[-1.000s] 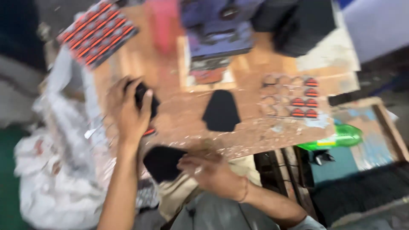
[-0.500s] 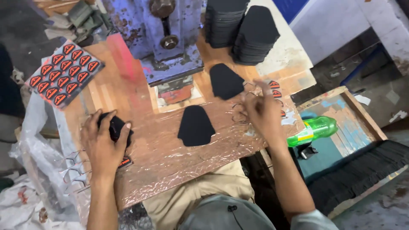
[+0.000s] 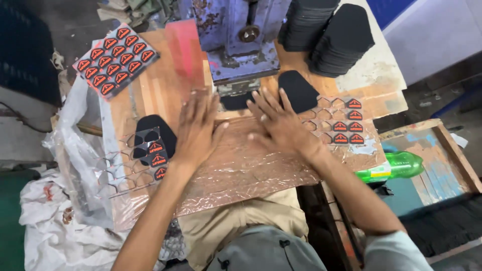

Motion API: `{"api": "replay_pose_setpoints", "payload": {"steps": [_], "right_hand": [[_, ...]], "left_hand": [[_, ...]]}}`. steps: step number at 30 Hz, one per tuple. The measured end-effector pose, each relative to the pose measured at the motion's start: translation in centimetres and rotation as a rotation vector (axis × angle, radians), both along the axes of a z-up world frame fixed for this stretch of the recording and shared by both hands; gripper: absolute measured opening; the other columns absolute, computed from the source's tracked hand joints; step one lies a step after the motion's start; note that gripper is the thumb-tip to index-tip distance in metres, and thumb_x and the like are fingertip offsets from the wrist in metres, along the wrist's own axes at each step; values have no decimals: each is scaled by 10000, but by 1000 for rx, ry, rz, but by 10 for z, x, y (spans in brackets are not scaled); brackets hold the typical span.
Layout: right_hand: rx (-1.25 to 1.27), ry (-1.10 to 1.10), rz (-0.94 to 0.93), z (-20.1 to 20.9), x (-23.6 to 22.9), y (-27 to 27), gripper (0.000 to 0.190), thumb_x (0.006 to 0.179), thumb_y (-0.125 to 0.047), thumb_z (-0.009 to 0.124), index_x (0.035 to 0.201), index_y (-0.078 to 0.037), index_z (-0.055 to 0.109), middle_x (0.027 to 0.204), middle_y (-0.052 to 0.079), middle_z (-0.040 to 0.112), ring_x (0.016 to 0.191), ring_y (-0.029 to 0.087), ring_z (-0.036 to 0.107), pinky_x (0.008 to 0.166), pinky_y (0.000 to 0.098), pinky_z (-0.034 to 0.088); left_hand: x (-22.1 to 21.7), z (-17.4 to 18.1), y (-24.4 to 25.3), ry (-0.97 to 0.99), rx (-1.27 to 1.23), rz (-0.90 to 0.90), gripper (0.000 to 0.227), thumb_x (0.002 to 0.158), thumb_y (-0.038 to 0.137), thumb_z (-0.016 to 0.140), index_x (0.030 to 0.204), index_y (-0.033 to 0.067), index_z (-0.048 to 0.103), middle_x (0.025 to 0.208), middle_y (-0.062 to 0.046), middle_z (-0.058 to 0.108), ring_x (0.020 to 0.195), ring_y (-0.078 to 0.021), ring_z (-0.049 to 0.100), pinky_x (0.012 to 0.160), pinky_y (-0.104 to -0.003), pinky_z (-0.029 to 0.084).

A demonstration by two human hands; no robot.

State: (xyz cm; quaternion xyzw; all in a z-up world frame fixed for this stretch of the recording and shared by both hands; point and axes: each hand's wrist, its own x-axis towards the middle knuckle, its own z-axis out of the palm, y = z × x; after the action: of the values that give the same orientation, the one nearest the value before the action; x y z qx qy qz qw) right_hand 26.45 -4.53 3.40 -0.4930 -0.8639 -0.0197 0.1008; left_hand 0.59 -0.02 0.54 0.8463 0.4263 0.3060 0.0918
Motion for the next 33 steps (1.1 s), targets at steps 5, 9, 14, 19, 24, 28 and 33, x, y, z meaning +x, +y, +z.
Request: {"api": "replay_pose_setpoints", "payload": {"steps": [5,9,14,19,24,28,33], "right_hand": [[-133,117,28,-5,15,21,732,1000,-585,524,1507,-58,498,1577,229,423,1538,401,259,1236,599,137],[-39,120,41,-14,22,35,705,1018,-545,524,1525,-55,521,1567,215,469,1549,374,301,1251,607,150],[14,90,28,-2,9,24,698,962,-566,600,1411,-32,605,1460,209,540,1463,365,380,1213,598,190],[15,100,23,-10,11,30,618,986,-519,607,1376,-41,638,1438,184,558,1463,361,409,1241,565,238],[85,59,-71,10,47,-29,337,911,-432,756,964,-143,590,1460,134,574,1444,369,436,1218,515,296],[133,559,-794,-41,195,-110,724,905,-266,894,1361,151,515,1250,271,546,1170,356,507,1002,469,411],[67,510,-1057,24,196,-165,274,1057,-175,767,1141,85,740,852,87,706,714,91,615,678,280,479]], "left_hand": [[13,-14,5,103,-22,-29,647,981,400,625,1515,58,493,1604,-223,362,1468,-476,322,1190,-654,241],[10,-17,9,48,-50,-38,641,996,392,625,1509,33,490,1622,-214,374,1483,-470,319,1214,-652,227],[13,-17,5,97,-37,-37,629,992,392,607,1493,25,511,1597,-179,424,1472,-466,317,1210,-658,214],[15,-4,-1,117,-66,-35,561,1001,380,594,1460,59,556,1569,-130,457,1463,-418,334,1213,-649,207],[12,-10,1,89,-41,-49,547,1011,369,592,1472,76,559,1568,-125,464,1465,-404,339,1225,-637,211],[9,-11,1,63,-39,-57,548,1005,365,600,1476,87,558,1560,-124,475,1462,-405,350,1224,-639,213],[11,-10,2,72,-32,-62,533,1010,353,596,1475,95,557,1571,-118,473,1459,-419,350,1218,-641,211]]}}
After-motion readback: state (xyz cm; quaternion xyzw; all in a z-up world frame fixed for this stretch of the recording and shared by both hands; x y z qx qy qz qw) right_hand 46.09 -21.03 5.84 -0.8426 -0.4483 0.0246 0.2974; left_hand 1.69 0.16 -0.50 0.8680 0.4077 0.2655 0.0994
